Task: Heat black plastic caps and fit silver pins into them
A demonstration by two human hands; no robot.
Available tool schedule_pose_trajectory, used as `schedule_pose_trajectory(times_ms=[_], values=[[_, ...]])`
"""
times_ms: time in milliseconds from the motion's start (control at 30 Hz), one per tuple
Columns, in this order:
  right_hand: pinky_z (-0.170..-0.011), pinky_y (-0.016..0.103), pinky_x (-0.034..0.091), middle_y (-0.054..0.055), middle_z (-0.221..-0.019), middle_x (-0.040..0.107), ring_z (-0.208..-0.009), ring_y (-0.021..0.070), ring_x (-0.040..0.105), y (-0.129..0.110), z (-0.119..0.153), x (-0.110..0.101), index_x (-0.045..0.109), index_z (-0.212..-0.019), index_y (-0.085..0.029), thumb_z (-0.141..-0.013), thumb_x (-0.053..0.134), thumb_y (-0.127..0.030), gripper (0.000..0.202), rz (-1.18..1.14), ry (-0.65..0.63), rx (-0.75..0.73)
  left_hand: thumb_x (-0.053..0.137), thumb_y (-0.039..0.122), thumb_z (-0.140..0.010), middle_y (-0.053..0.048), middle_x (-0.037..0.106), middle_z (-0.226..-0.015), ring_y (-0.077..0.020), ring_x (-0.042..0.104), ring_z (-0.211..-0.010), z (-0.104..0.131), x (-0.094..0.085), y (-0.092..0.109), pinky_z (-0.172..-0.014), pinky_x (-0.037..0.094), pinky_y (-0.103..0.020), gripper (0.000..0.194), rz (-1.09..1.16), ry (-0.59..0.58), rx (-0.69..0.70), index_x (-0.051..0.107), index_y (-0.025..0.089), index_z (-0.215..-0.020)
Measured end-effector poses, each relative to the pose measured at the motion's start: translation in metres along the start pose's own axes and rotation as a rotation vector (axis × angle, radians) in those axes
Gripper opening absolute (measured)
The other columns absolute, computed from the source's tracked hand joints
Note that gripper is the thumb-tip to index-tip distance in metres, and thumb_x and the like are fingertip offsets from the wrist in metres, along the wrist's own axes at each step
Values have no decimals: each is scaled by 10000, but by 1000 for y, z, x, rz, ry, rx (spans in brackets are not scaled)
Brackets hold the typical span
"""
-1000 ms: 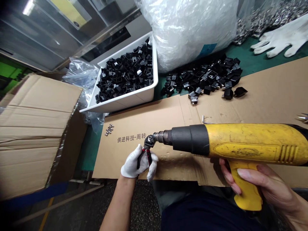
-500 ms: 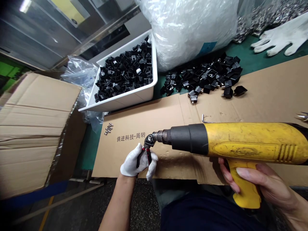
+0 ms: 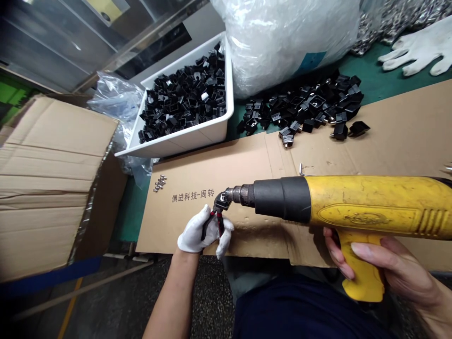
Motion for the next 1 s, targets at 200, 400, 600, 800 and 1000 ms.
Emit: schedule_pose_trajectory(times_ms=[200, 400, 600, 800, 1000], values=[[-588, 398, 547, 98, -891, 654, -636, 248, 628, 1, 1, -2, 671, -1229, -246, -966, 531, -559, 432, 33, -23, -27, 370, 746, -984, -134, 732, -684, -233, 695, -522, 0, 0, 0, -516, 528, -316, 803, -20, 8, -8, 751, 49, -1097], [-569, 385, 539, 86, -872, 638, -616, 238, 618, 3, 2, -6, 679, -1223, -235, -960, 536, -554, 437, 23, 12, -5, 362, 734, -994, -129, 726, -675, -236, 693, -519, -1, 4, 3, -513, 528, -322, 785, -27, 2, -1, 745, 55, -1090], [-545, 384, 514, 80, -844, 633, -588, 231, 597, -1, 3, -4, 676, -1191, -244, -932, 566, -564, 426, 23, 33, -15, 348, 728, -999, -121, 713, -674, -226, 688, -521, -2, 8, 7, -527, 526, -321, 791, -39, -6, -8, 735, 48, -1117], [-542, 389, 520, 76, -859, 622, -590, 231, 599, -4, 4, -7, 662, -1212, -258, -936, 550, -552, 419, -13, 0, -18, 357, 736, -994, -124, 721, -691, -221, 687, -526, 2, 6, 10, -523, 519, -309, 787, -48, -25, -43, 725, 55, -1138], [-555, 416, 540, 114, -855, 658, -611, 271, 641, -12, 0, -3, 697, -1194, -240, -916, 585, -520, 410, 27, -87, 23, 391, 728, -993, -119, 714, -666, -194, 642, -481, 10, -3, 23, -479, 495, -287, 759, -124, -11, -70, 718, 55, -1122]])
Point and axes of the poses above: each hand's wrist, its own z-axis away from the middle knuckle, its own x-axis out of the palm, y = z × x, the point moved 5 cm from there along -z, towards the middle knuckle
